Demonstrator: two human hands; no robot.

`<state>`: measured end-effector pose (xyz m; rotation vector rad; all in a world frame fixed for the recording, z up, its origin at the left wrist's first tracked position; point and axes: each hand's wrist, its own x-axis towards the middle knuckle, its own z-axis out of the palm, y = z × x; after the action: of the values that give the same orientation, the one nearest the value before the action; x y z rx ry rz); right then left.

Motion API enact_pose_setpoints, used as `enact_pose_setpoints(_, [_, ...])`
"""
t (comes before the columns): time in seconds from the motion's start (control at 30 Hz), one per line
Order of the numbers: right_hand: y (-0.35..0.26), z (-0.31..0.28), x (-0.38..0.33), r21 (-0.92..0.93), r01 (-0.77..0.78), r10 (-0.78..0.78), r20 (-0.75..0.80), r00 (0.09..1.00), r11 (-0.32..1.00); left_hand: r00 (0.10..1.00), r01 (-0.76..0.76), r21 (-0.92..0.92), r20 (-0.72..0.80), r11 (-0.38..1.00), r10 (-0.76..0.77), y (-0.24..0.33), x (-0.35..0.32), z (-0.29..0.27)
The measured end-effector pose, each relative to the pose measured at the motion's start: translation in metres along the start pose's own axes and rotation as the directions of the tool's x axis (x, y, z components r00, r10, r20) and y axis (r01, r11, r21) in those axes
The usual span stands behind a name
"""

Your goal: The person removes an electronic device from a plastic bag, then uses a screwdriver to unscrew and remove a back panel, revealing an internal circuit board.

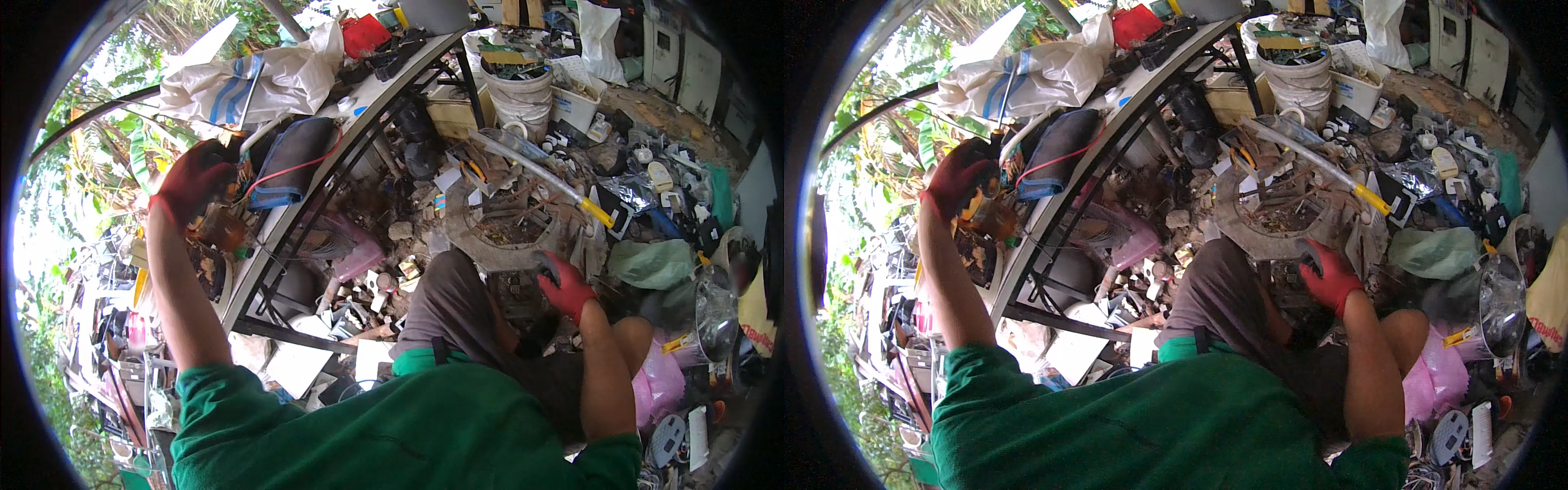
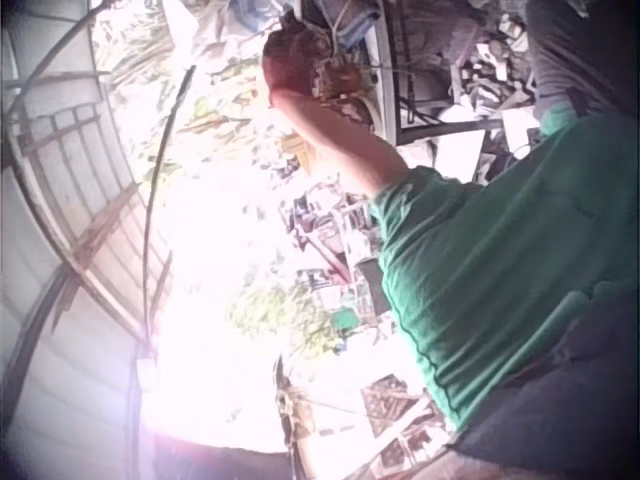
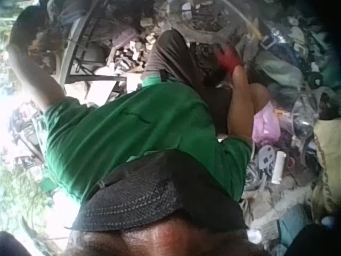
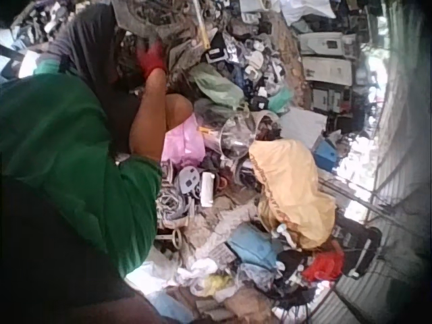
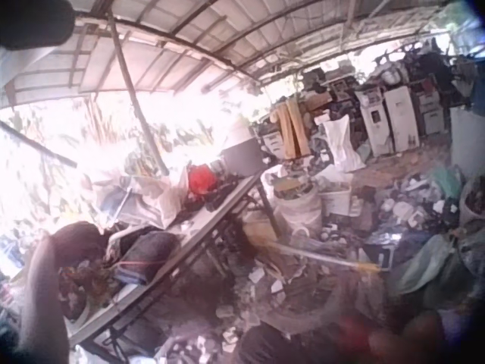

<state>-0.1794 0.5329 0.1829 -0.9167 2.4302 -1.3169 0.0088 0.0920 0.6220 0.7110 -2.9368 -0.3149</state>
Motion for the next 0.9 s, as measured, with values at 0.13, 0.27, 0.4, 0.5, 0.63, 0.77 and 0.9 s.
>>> enact_pose_setpoints(0.13, [-0.075,-0.011,-0.015,0.413,0.133,-0.132,-0.030,0.991,0.901,0.896,-0.439,-0.386,-0.257,0.811,0.362,0.013,-0.025,0.153])
enact_pose_setpoints(0.27, [-0.157,0.033,-0.032,0.398,0.307,-0.281,-0.123,0.952,0.864,0.848,0.264,-0.959,0.179,-0.105,0.499,0.068,-0.044,0.305])
enact_pose_setpoints(0.4, [-0.158,0.053,-0.049,0.276,0.242,-0.177,-0.240,0.955,0.930,0.714,0.467,-0.862,0.238,-0.195,0.659,0.106,-0.055,0.361])
enact_pose_setpoints(0.5, [-0.149,0.054,-0.059,0.284,0.111,-0.049,-0.217,0.975,0.952,0.677,0.405,-0.914,0.319,0.026,0.663,0.095,-0.061,0.379])
enact_pose_setpoints(0.63, [-0.148,0.052,-0.075,0.336,-0.061,0.172,-0.311,0.935,0.940,0.552,0.488,-0.870,0.252,-0.063,0.795,0.080,-0.048,0.378])
enact_pose_setpoints(0.77, [-0.169,0.020,-0.097,0.259,-0.102,0.172,-0.262,0.950,0.960,0.655,0.508,-0.825,0.181,-0.249,0.734,0.059,-0.023,0.379])
enact_pose_setpoints(0.9, [-0.194,0.016,-0.101,0.000,-0.022,0.022,-0.178,0.984,1.000,0.707,0.368,-0.889,0.077,-0.272,0.703,0.052,-0.009,0.381])
